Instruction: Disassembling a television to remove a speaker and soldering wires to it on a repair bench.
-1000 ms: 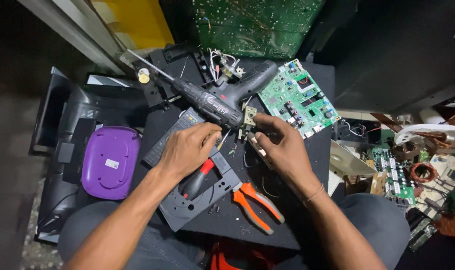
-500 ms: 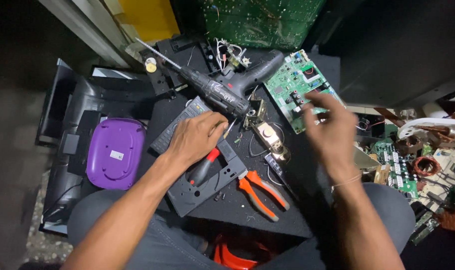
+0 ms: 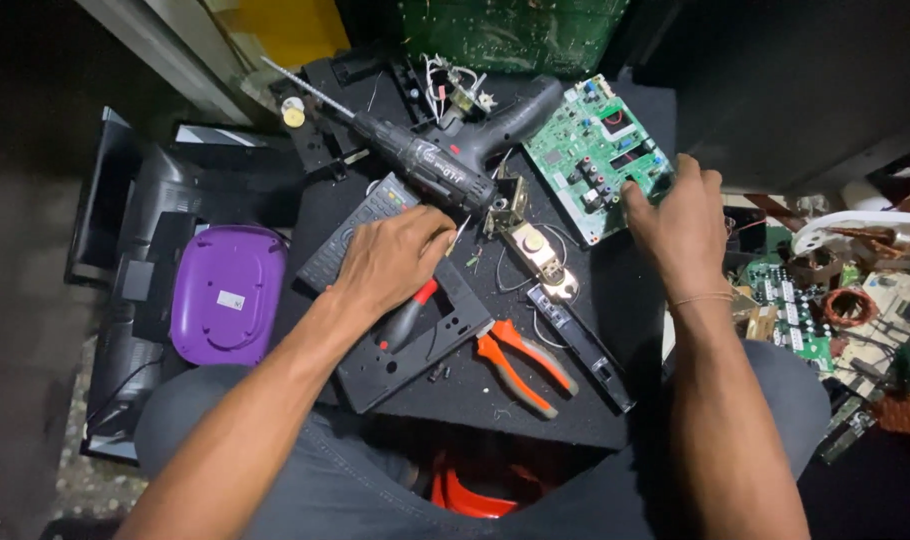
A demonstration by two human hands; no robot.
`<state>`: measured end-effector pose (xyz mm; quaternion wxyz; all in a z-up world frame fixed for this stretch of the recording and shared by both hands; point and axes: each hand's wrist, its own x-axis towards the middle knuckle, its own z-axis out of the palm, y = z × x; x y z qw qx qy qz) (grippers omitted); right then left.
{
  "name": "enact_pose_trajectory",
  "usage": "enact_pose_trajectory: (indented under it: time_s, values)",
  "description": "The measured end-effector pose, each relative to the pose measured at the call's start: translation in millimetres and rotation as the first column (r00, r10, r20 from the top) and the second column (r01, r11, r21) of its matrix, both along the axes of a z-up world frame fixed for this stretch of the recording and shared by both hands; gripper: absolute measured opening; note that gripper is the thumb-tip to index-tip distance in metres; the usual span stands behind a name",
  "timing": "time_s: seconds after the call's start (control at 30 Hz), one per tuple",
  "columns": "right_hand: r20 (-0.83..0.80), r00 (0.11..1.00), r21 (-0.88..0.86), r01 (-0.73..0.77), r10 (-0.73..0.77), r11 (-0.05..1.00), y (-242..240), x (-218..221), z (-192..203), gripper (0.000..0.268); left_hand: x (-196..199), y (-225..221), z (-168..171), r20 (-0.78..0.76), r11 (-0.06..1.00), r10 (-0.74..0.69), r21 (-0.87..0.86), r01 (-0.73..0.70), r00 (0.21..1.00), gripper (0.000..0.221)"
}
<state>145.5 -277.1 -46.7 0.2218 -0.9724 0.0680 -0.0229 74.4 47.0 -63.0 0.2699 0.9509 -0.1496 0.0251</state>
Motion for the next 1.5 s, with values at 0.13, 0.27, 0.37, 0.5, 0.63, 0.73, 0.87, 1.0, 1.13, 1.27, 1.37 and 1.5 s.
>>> enact_pose_trajectory:
  time_s: [0.13,0.27,0.37,0.5,0.63,0.73,0.87,1.0,1.13,1.27,1.37,1.5]
  values:
    - [0.001,0.998,-0.067,-0.063,0.064,0.996,10.1,-15.2,10.8,0.065,-0.1,-0.1,-4.6,0.023,1.0,-0.002,-0.008,0.003,1.0,0.019]
    - [0.079,0.986,-0.11,-0.14,0.149,0.984,20.5,-36.2,29.8,0.059,-3.8,-5.6,5.3,0.03,0.999,-0.024,-0.033,0.025,0.999,0.019]
    - [0.164,0.95,-0.176,-0.239,0.267,0.955,18.1,-48.3,11.3,0.052,-8.0,-11.1,11.3,0.045,0.999,-0.038,-0.021,0.039,0.998,0.019]
    - [0.162,0.9,-0.052,-0.403,0.405,0.914,31.1,-79.6,4.7,0.046,-12.9,-16.4,8.3,0.067,0.995,-0.098,-0.012,0.099,0.993,0.021]
    - [0.211,0.842,-0.16,-0.471,0.496,0.868,49.1,-98.5,-8.6,0.049,-18.7,-23.5,14.0,0.122,0.987,-0.157,-0.009,0.159,0.98,0.02]
    - [0.229,0.847,-0.139,-0.459,0.479,0.878,53.3,-100.1,-14.1,0.049,-22.8,-25.0,16.6,0.138,0.983,-0.179,0.0,0.181,0.974,0.019]
    - [0.188,0.925,0.189,-0.363,0.329,0.912,45.9,-89.2,-13.7,0.04,-23.4,-24.4,16.5,0.185,0.984,-0.175,0.013,0.176,0.967,0.017]
    - [0.194,0.949,0.255,-0.293,0.248,0.922,27.8,-81.0,-3.8,0.034,-26.0,-20.3,23.0,0.198,0.989,-0.151,0.018,0.15,0.969,0.017]
    - [0.122,0.978,0.323,-0.201,0.17,0.925,8.3,-86.7,25.0,0.031,-29.9,-20.1,27.3,0.215,0.99,-0.129,-0.02,0.136,0.968,0.018]
    - [-0.037,0.994,0.563,-0.06,0.098,0.825,21.2,-100.4,89.6,0.039,-27.7,-25.1,18.2,0.282,0.99,-0.138,0.01,0.14,0.95,0.011]
    - [0.024,0.996,0.523,-0.081,0.08,0.849,10.1,-101.1,81.5,0.035,-28.3,-27.0,15.6,0.267,0.986,-0.164,0.015,0.166,0.95,0.01]
    - [-0.084,0.993,0.448,-0.034,0.08,0.893,11.2,-100.0,65.1,0.04,-28.9,-28.0,17.2,0.245,0.987,-0.159,0.025,0.158,0.956,0.012]
